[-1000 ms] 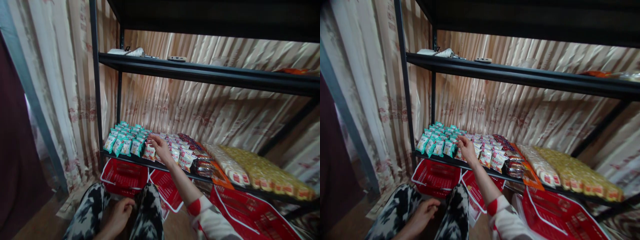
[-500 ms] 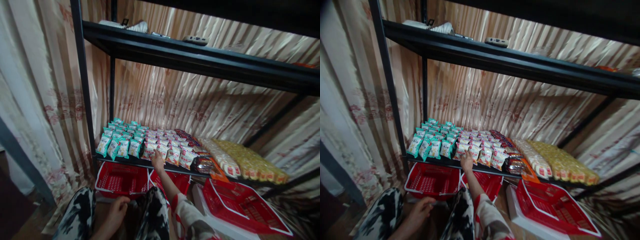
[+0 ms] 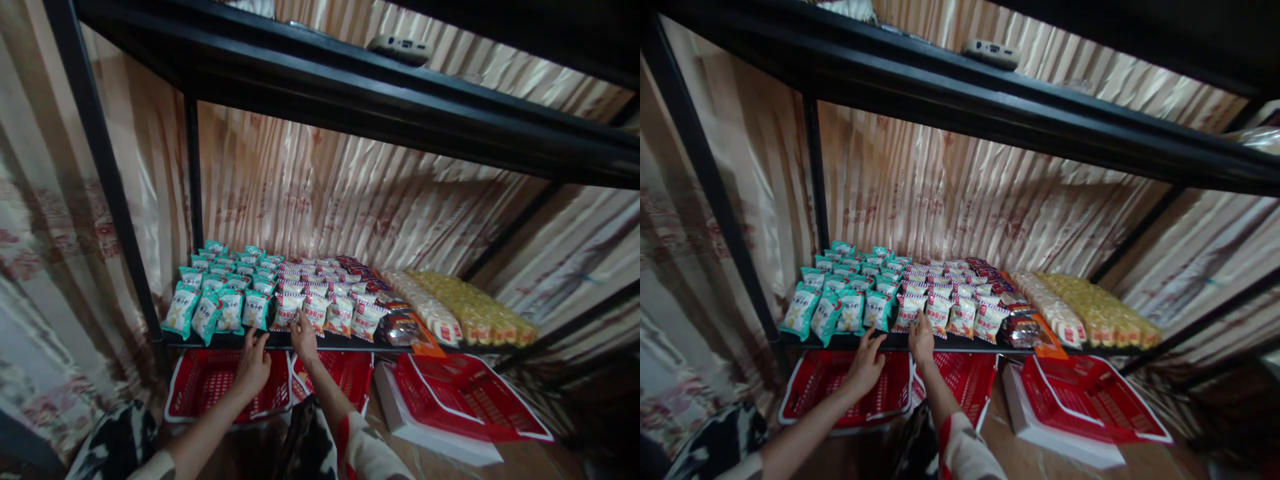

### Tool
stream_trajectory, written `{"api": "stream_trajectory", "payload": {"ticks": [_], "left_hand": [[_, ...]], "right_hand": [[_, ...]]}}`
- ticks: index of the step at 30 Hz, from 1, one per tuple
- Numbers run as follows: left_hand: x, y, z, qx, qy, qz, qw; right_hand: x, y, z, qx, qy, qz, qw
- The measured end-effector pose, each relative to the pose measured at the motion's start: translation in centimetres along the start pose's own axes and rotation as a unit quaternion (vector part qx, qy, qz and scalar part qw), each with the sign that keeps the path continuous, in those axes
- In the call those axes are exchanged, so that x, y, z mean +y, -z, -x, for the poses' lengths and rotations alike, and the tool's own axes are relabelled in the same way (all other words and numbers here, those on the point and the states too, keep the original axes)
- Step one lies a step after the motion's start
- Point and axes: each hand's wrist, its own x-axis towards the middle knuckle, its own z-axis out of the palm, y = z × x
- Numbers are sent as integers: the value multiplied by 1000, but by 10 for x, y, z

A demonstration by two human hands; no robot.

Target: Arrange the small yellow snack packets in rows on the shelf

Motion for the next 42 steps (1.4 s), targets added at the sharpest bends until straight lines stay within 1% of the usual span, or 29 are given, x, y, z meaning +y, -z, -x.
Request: {"api": "stream_trajectory", "payload": {"ticks": [5,8,11,16,19,22,26,30,33,35,37,39,42], "left_hand": [[3,0,-28,31,-18,-68,997],[7,3,-38,23,-21,-97,995],[9,4,-43,11,-18,-114,993],[6,4,-42,8,-20,-123,992],[4,5,-38,20,-27,-124,992],[2,4,-35,32,-43,-122,991],[3,0,-32,32,-74,-114,990],[4,-3,-30,36,-76,-115,990],[3,-2,-28,40,-84,-119,989],[2,-1,-26,29,-86,-128,988],[1,-1,-24,10,-86,-139,986],[2,-2,-25,-12,-90,-146,985],[5,-4,-28,-39,-81,-148,985]], "right_hand": [[0,-4,1,3,18,-6,1000],[0,-5,2,4,33,-12,999],[-2,-7,4,1,39,-7,999],[-5,-9,4,5,45,0,999],[-5,-10,5,3,37,-10,999],[-2,-11,6,7,25,-24,999],[2,-13,9,20,15,-26,999],[-1,-8,12,41,58,1,997],[-10,4,11,84,98,33,991],[-20,14,4,95,142,44,984],[-32,23,-11,74,198,48,976],[-46,28,-32,19,238,64,969],[-69,26,-67,-76,253,112,958]]}}
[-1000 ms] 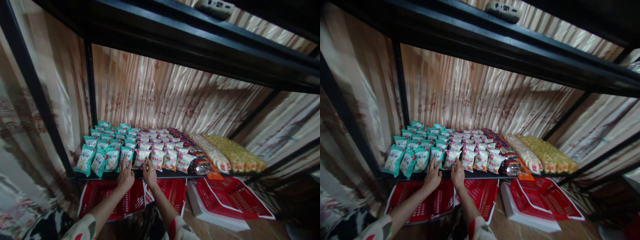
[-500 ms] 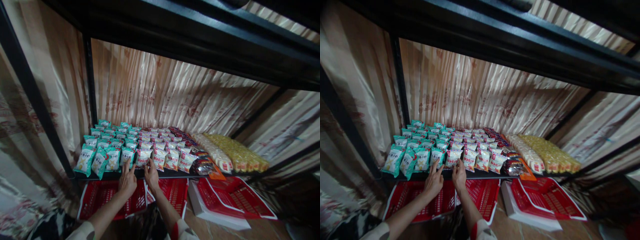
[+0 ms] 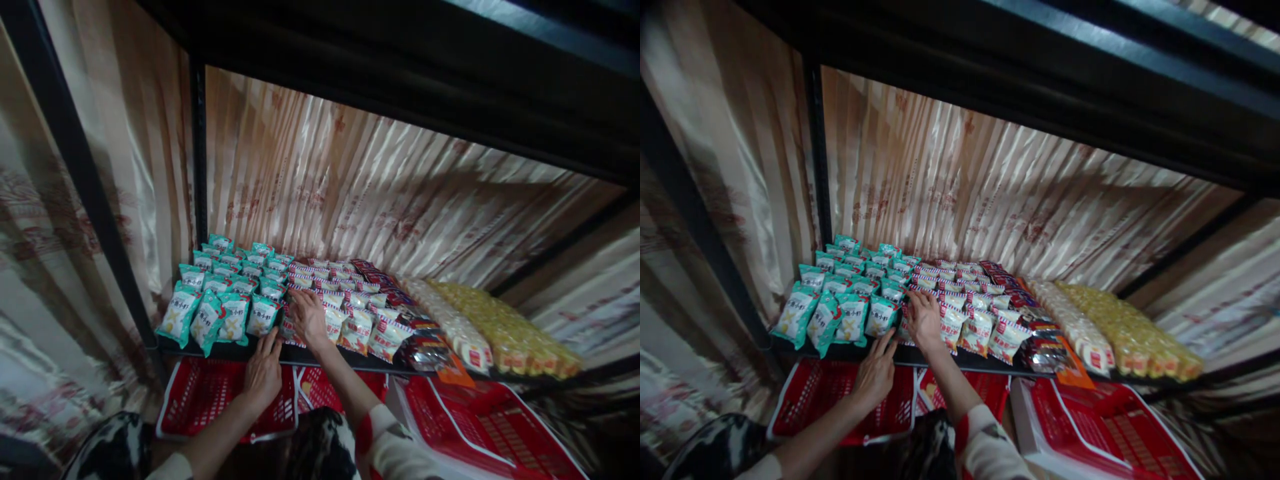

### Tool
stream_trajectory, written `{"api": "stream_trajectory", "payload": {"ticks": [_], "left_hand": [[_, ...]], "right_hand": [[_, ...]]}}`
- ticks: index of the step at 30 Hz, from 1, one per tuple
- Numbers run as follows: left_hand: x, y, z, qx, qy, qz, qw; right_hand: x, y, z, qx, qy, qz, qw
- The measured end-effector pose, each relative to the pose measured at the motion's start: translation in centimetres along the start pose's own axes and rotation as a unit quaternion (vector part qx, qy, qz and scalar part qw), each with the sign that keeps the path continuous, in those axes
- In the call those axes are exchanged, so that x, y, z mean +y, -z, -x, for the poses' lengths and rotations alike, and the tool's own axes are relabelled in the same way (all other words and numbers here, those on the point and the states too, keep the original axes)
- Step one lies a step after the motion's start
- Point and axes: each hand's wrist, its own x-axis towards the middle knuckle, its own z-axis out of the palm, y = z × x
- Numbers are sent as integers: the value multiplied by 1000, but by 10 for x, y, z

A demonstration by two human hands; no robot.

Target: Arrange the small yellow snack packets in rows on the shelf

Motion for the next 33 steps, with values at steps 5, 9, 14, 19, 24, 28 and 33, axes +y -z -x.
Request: {"api": "stream_trajectory", "payload": {"ticks": [5,9,14,19,24,28,33], "left_hand": [[-2,-5,-10,-18,28,-17,999],[-6,-7,-15,-14,32,-18,999],[-8,-10,-16,-13,36,-33,999],[-7,-13,-13,6,-1,-39,999],[1,-14,-10,-2,-30,-28,999],[7,-17,-11,-34,-58,-6,998],[11,-24,-15,-52,-30,2,998]], "right_hand": [[-5,-8,-48,-120,21,72,990],[-8,-21,-56,-148,23,105,983],[-1,-27,-56,-142,32,76,986],[16,-22,-66,-113,7,79,990],[22,-29,-79,-129,-17,96,987],[15,-42,-84,-143,-13,99,985],[10,-43,-83,-141,-16,90,986]]}}
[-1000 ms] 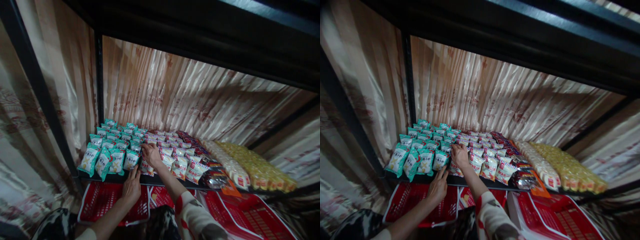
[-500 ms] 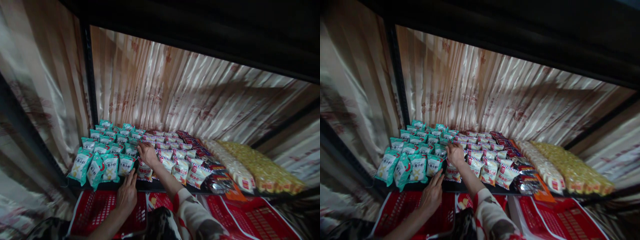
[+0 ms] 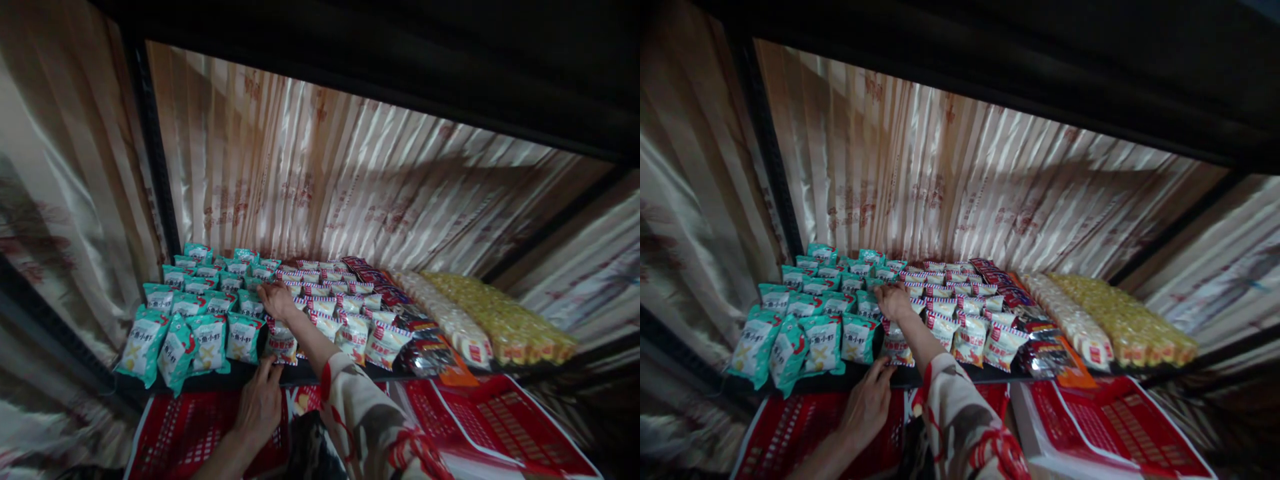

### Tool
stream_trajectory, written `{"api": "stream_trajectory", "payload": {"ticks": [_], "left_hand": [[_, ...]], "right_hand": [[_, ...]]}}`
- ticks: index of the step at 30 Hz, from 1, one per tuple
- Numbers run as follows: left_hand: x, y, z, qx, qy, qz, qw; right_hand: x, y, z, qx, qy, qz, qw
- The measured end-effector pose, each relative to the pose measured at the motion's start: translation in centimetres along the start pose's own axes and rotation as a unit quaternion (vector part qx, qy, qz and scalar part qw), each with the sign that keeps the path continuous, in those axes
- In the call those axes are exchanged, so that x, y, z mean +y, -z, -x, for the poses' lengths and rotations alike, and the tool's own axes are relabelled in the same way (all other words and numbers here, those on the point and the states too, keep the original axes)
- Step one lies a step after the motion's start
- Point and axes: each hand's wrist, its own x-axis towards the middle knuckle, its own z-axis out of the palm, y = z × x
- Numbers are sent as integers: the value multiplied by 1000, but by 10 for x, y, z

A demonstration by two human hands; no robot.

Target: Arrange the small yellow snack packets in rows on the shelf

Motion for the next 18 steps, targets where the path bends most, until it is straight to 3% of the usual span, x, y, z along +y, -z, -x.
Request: {"api": "stream_trajectory", "payload": {"ticks": [6,10,18], "left_hand": [[7,-8,-4,11,-68,46,997],[13,-17,-11,-2,-59,86,994],[10,-28,-20,17,0,51,999]], "right_hand": [[42,25,27,27,-17,1,999],[71,33,47,31,-21,2,999],[61,12,54,30,14,-18,999]]}}
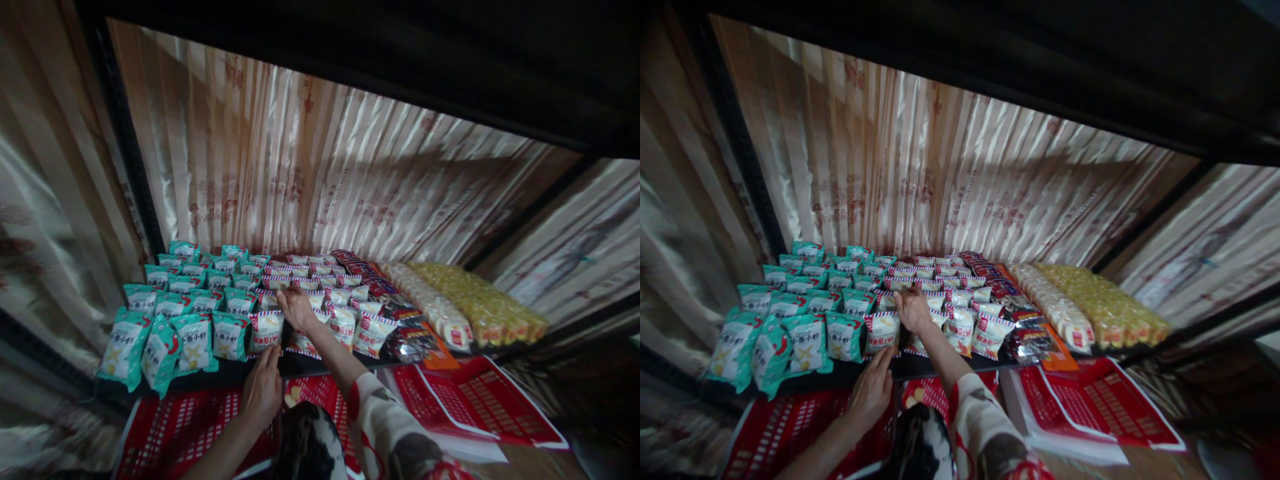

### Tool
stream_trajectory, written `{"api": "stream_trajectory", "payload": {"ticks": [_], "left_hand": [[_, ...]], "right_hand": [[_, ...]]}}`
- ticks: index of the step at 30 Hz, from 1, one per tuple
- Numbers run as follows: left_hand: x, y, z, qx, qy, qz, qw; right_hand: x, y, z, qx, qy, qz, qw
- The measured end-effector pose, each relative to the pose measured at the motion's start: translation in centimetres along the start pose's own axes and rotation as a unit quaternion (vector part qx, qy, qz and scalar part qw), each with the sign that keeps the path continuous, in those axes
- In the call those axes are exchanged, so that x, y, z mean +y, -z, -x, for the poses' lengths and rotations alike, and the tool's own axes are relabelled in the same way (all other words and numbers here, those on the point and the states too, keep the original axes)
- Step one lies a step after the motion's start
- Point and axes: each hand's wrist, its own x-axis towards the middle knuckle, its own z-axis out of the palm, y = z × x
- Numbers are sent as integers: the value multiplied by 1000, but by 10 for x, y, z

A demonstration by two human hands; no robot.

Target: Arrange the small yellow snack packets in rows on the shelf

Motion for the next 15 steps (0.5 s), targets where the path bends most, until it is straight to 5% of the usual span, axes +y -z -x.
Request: {"api": "stream_trajectory", "payload": {"ticks": [5,8,15], "left_hand": [[-5,-1,-1,26,-2,-12,1000],[-2,-2,0,29,-12,-2,1000],[15,-5,-10,-20,-6,82,996]], "right_hand": [[-1,1,-1,11,-3,-27,1000],[4,8,-5,18,-60,2,998],[10,11,-20,-15,-144,52,988]]}}
